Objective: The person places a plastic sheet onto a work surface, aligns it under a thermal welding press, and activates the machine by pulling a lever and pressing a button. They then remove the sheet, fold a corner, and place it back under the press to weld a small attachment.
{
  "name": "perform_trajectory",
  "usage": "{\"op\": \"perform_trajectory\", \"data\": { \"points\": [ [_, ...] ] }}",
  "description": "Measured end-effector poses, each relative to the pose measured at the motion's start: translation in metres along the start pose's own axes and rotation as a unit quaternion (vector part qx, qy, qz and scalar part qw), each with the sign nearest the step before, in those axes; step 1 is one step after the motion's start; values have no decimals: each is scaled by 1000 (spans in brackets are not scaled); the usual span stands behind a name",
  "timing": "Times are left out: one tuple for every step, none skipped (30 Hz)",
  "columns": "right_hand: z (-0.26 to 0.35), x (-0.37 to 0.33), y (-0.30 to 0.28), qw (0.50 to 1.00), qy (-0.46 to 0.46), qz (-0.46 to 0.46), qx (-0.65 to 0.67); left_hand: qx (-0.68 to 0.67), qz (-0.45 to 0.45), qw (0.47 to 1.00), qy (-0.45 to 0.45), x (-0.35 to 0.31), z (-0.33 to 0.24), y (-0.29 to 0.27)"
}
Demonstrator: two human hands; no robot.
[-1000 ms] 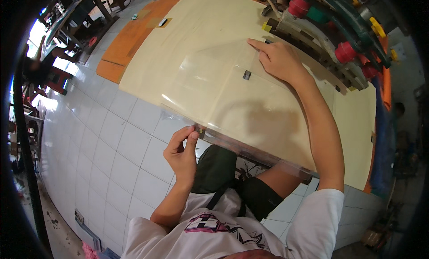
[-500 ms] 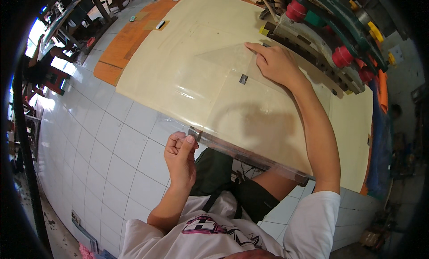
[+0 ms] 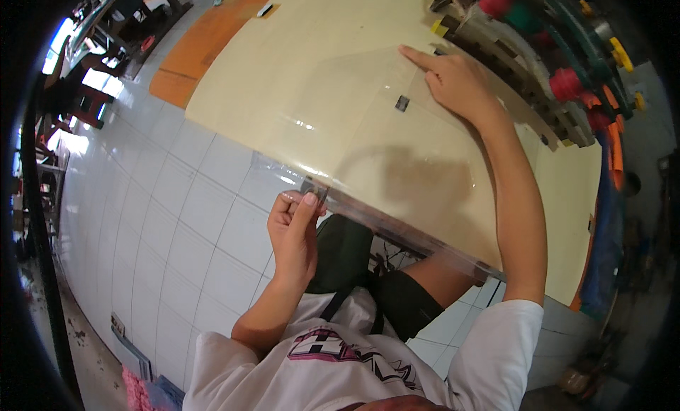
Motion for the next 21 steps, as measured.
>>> {"op": "perform_trajectory", "data": {
  "points": [
    [-1,2,-1,1000,6,-1,-2,-6,11,1000,-6,2,0,-2],
    [-1,3,-2,1000,11,-2,-4,-4,3,1000,-7,1,0,-2],
    [-1,4,-1,1000,17,6,-4,-4,6,1000,-10,0,-2,-1],
    [-2,4,0,1000,15,9,-1,-4,12,1000,-14,0,-2,0],
    [-3,4,1,1000,14,9,0,-1,21,1000,-17,-1,-2,-1],
    [-3,4,2,1000,12,9,1,-1,17,1000,-18,-1,-2,-3],
    [-3,4,2,1000,10,11,3,-7,18,999,-26,-1,-2,-4],
    [-3,4,3,1000,15,14,2,-12,18,999,-35,0,-2,-5],
    [-3,5,3,1000,19,17,1,-12,16,999,-35,0,-2,-6],
    [-4,4,4,1000,19,19,3,-15,16,999,-38,-1,-2,-7],
    [-5,4,5,1000,14,15,0,-18,17,999,-41,-1,-2,-7],
    [-6,5,6,1000,10,11,-2,-17,16,999,-42,0,-2,-8],
    [-8,4,7,1000,11,12,-2,-21,13,999,-46,0,-2,-7],
    [-10,4,9,1000,1,1,-1,-25,11,998,-50,0,-2,-6],
    [-12,4,9,1000,-8,-11,-1,-25,12,998,-51,-1,-2,-5],
    [-10,4,8,1000,-8,-11,-1,-18,14,998,-53,-1,-3,-4],
    [-8,4,6,1000,-4,-5,0,-12,17,998,-56,-1,-4,-3],
    [-7,4,5,1000,1,0,0,-12,17,998,-56,-2,-5,-2],
    [-4,4,2,1000,1,-2,-2,-5,14,998,-56,-2,-5,-1],
    [-1,5,-1,1000,10,7,8,2,12,998,-56,-2,-6,1],
    [1,5,-4,1000,19,17,17,2,15,998,-54,-3,-7,2]
  ]
}}
Point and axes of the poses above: each hand's wrist, its own x-axis towards the middle knuckle, its own y-axis out of the palm, z = x × y, the point moved 1 cm from there along x, towards the middle knuckle, and after that the axes turned 9 degrees about -y, right-handed, at the moved point
